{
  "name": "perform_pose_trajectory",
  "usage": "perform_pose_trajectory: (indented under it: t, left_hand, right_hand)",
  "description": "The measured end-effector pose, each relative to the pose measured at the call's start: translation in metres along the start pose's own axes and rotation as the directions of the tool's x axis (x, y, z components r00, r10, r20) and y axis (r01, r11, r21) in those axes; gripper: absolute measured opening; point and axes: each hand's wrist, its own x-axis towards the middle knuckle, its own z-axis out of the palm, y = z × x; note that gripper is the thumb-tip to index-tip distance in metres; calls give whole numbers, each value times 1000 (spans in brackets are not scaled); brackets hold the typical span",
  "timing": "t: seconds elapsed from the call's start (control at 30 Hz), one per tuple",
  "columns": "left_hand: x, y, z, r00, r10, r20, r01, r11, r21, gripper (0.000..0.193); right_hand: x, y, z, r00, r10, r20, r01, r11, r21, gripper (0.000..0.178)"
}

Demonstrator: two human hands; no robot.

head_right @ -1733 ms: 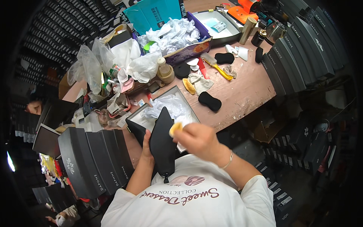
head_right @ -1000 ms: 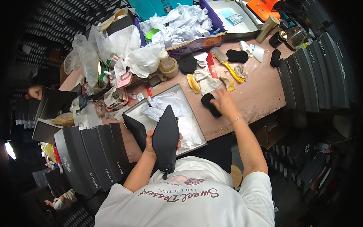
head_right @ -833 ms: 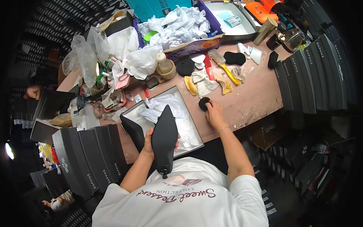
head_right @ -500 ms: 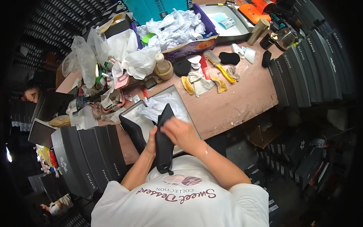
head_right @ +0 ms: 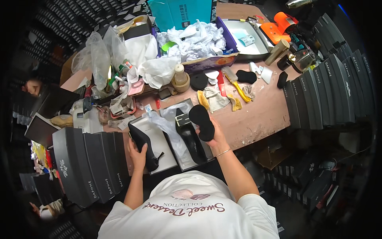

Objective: Cleaning a pair of black high-heeled shoes and packing them into a shoebox with tissue paper and inserts.

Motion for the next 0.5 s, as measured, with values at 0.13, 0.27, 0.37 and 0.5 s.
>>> perform_pose_trajectory:
  t: [0.13,0.27,0.37,0.5]
  left_hand:
    - [0,-56,8,997,81,10,-80,935,345,67]
    - [1,-59,24,965,263,-21,-250,937,243,48]
    - [2,-14,-4,973,-28,228,39,998,-45,27]
    - [-7,50,-54,833,49,551,448,524,-724,31]
  right_hand:
    - [-2,8,-6,996,87,-16,-87,996,-5,32]
    - [-12,25,2,995,14,-94,-38,966,-255,30]
    - [-30,28,41,997,-80,-17,64,885,-461,23]
    - [-40,41,66,974,-214,70,213,781,-587,26]
